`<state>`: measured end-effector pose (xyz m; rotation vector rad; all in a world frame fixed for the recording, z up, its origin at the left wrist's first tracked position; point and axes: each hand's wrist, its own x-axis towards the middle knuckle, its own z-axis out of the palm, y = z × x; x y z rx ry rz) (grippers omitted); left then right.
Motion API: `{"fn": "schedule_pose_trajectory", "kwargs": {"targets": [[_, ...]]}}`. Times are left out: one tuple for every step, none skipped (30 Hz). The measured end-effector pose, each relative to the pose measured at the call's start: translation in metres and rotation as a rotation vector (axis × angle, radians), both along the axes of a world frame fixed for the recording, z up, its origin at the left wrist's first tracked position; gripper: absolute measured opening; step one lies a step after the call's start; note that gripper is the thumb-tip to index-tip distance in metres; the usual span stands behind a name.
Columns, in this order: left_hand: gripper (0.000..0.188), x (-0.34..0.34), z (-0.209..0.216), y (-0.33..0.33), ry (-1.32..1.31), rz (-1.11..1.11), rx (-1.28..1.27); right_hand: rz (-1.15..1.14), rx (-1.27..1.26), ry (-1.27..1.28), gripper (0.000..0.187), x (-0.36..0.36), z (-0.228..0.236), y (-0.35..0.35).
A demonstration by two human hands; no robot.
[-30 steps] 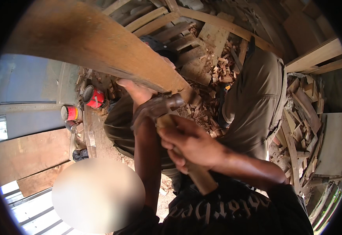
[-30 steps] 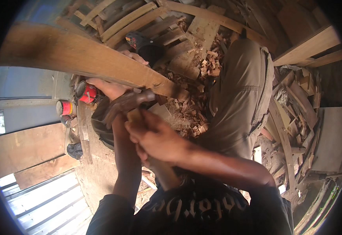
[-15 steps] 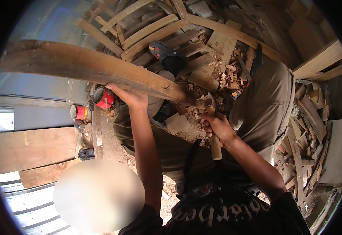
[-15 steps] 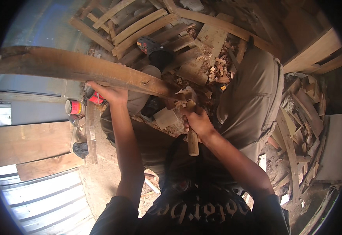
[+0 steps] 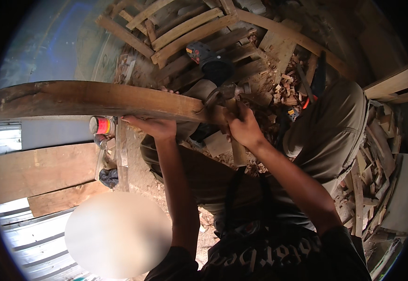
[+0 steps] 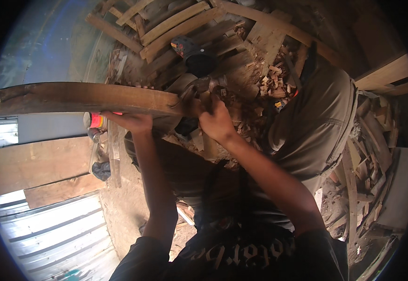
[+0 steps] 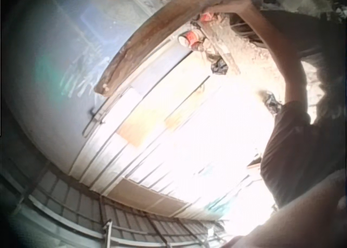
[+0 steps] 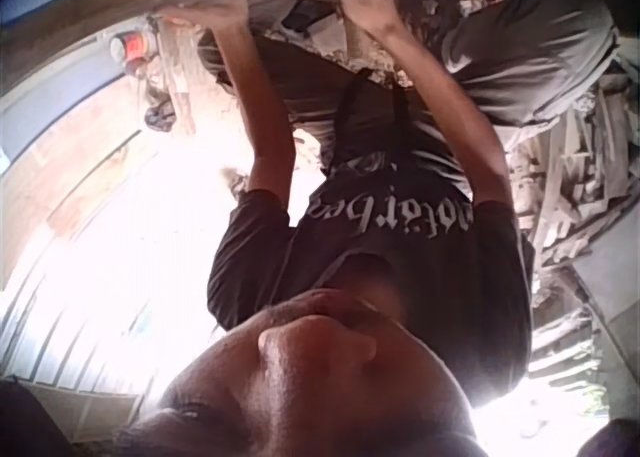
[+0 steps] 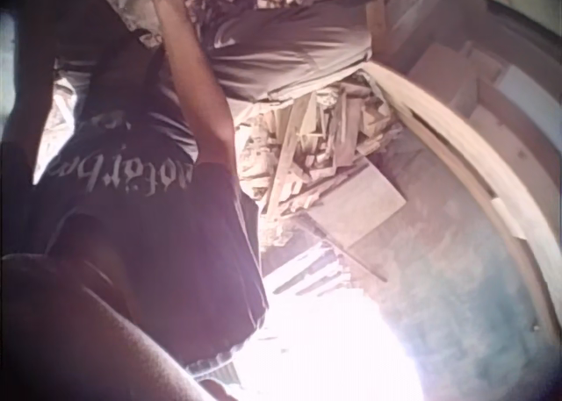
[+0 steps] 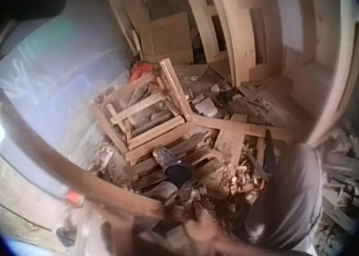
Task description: The person sits on the floor and uses a hammer to pry apart and break a wooden pallet into smaller pieces. They repeatedly strike and lever the slats to separate them from the frame.
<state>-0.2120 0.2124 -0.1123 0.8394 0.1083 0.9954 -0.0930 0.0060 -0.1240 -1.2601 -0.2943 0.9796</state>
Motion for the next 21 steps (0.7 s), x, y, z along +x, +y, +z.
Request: {"fn": "schedule_pose_trajectory", "kwargs": {"targets": [[0.102,0.001,-0.002,0.000,-0.058,-0.095,0.036,-0.035,0.007,0.017,0.016,-0.004,0.001,0.003],[0.102,0.001,-0.004,-0.001,-0.055,-0.053,0.015,-0.072,0.015,0.033,0.016,-0.010,0.002,0.006],[0.102,0.002,-0.002,-0.005,-0.054,-0.007,-0.004,-0.107,0.023,0.047,0.016,-0.013,0.004,0.008],[0.102,0.004,0.000,-0.009,-0.052,0.036,-0.023,-0.091,0.005,0.007,0.018,-0.012,0.005,0.010],[0.101,0.005,0.002,-0.012,-0.020,0.077,-0.033,-0.078,-0.013,-0.034,0.020,-0.011,0.007,0.011],[0.099,0.007,0.002,-0.017,0.013,0.118,-0.047,-0.064,-0.034,-0.075,0.023,-0.009,0.010,0.010],[0.098,0.007,0.002,-0.022,0.046,0.161,-0.061,-0.020,-0.066,-0.050,0.022,-0.004,0.020,0.008],[0.099,0.007,0.002,-0.027,0.047,0.151,-0.042,0.023,-0.098,-0.025,0.022,0.002,0.031,0.005],[0.101,0.008,0.005,-0.034,0.047,0.141,-0.023,0.067,-0.129,-0.002,0.021,0.007,0.042,0.002],[0.102,0.011,0.007,-0.041,0.043,0.127,-0.004,0.067,-0.144,0.009,0.021,0.009,0.048,-0.002],[0.105,0.015,0.012,-0.050,0.074,0.190,-0.028,0.066,-0.159,0.019,0.020,0.010,0.052,-0.007],[0.108,0.021,0.017,-0.061,0.105,0.248,-0.051,0.062,-0.174,0.029,0.020,0.011,0.054,-0.013],[0.111,0.024,0.020,-0.067,0.136,0.307,-0.075,0.047,-0.166,0.044,0.018,0.011,0.049,-0.018],[0.109,0.024,0.018,-0.070,0.085,0.236,-0.019,0.034,-0.158,0.059,0.017,0.009,0.040,-0.022],[0.107,0.022,0.016,-0.071,0.036,0.168,0.040,0.021,-0.146,0.077,0.016,0.009,0.040,-0.024],[0.106,0.021,0.015,-0.071,-0.014,0.100,0.098,0.040,-0.164,0.098,0.016,0.010,0.042,-0.029],[0.106,0.022,0.014,-0.071,-0.006,0.104,0.119,0.060,-0.181,0.119,0.016,0.012,0.045,-0.034],[0.107,0.022,0.013,-0.072,0.007,0.105,0.143,0.077,-0.197,0.146,0.016,0.013,0.049,-0.038],[0.108,0.022,0.013,-0.072,0.020,0.107,0.167,0.106,-0.211,0.152,0.016,0.013,0.048,-0.040],[0.109,0.022,0.012,-0.072,-0.003,0.107,0.180,0.135,-0.225,0.157,0.016,0.012,0.048,-0.040],[0.110,0.024,0.013,-0.070,-0.030,0.110,0.196,0.166,-0.237,0.158,0.016,0.012,0.049,-0.040]]}}
